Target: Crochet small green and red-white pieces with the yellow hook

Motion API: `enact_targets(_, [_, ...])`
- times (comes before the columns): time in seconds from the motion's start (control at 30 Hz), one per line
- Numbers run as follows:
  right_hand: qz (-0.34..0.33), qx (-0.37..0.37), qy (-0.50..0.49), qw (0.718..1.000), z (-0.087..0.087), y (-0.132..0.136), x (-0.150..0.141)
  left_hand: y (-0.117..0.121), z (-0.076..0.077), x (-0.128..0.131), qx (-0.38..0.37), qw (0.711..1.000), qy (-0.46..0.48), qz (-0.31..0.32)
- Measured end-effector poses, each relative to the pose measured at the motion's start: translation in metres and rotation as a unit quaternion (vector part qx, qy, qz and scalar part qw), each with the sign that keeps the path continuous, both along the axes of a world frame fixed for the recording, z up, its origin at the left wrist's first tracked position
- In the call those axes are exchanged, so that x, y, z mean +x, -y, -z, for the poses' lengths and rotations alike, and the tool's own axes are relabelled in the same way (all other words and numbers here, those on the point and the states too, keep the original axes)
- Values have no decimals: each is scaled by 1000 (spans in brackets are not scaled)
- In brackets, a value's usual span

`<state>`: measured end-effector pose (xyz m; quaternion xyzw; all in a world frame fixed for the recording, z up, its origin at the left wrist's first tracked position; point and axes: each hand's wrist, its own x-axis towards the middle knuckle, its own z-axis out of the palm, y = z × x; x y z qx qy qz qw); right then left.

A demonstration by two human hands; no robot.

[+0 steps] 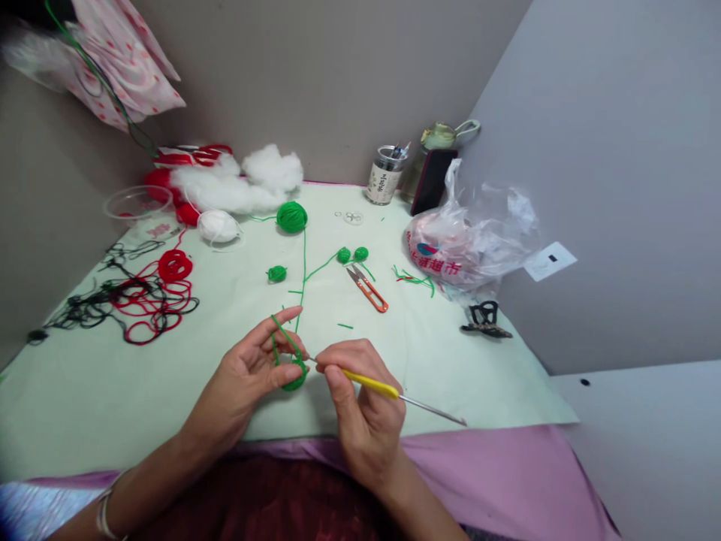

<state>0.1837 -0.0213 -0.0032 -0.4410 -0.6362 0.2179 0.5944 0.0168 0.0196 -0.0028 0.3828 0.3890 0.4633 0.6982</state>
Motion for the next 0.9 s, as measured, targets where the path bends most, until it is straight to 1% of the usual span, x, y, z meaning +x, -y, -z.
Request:
enact_targets(0.2, [1, 9, 23, 1000, -1, 0, 0, 1, 1, 0, -8, 1000, -5, 2])
enact_targets(0.33, [-2, 13, 63, 998, -4, 1, 1, 1, 0, 0, -10, 1000, -6, 1])
enact_targets(0.4, [3, 30, 96, 995, -5, 1, 1, 1, 0, 0, -11, 1000, -10, -2])
enact_targets(0.57, [17, 102, 184, 978, -6, 2, -3, 2, -2, 2, -18, 1000, -12, -14])
enact_targets(0.67, [24, 111, 186, 976, -6, 0, -6, 3, -3, 2, -18, 999, -13, -26])
enact_targets(0.77, [32, 102, 175, 979, -6, 0, -6, 3, -4, 1, -13, 999, -25, -39])
enact_targets(0.9, [31, 85, 163, 982, -5, 1, -4, 3, -4, 0, -7, 999, -29, -36])
